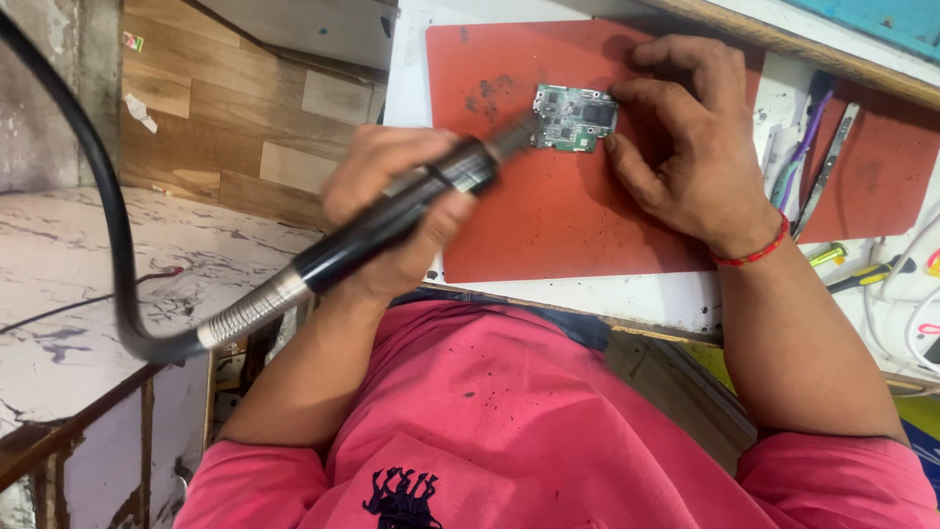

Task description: The person uses a hot air gun to heat a small circuit board placed on a red mat. Then they use a small brush to clean the board's surface, removing residue from the heating process.

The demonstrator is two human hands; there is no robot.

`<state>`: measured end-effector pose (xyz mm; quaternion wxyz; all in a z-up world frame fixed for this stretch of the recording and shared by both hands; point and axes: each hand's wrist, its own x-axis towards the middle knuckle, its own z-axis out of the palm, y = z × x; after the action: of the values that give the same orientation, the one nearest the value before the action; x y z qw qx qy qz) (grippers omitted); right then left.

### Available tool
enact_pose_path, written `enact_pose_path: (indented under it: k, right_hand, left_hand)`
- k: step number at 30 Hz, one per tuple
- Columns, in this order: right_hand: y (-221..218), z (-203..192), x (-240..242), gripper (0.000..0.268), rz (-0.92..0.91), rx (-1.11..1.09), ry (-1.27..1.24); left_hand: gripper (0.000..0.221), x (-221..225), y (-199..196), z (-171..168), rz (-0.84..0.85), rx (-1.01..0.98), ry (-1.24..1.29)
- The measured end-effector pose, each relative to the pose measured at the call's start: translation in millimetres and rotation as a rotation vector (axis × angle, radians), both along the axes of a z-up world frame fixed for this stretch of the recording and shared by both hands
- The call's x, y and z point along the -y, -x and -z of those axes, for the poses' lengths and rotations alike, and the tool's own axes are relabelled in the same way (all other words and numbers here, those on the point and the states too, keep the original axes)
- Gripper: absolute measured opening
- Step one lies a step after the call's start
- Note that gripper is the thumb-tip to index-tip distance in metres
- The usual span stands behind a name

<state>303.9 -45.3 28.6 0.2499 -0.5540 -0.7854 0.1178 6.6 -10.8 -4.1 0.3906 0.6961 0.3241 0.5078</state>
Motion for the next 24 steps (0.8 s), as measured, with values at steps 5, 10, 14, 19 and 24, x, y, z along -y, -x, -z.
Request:
enact_pose_path:
  k: [5,10,14,19,24]
  right_hand:
    - [0.5,-2.7,-5.9,0.032,-0.032,0.015,0.003]
    - [-2.4,0.2,0.9,0.031,-0.07,0.005,0.022]
    - [-3.6,0.3,-7.6,0.036,-0.081,0.011,0.04]
    - [-5.9,4.5,-0.4,0.032,-0.073,-0.016,0.03]
    - [-3.0,3.2,-1.3,0.038,-0.067,0.018,0.011]
  left_hand:
    - [0.035,-7.0,0.5,-5.6,0.051,-0.045,-0.006]
    - [0.039,-4.2,0.5,-6.1,0.151,-0.044,-0.072]
    - [0.04,-9.5,-0.1,-6.2,0.11,-0.065,-0.08]
    - [0.042,-4.2,-2.2,-4.3,0.084,-0.101,-0.067]
    - [0.041,-5.7,-2.4,-9.7,0.2,-0.074,-0.117]
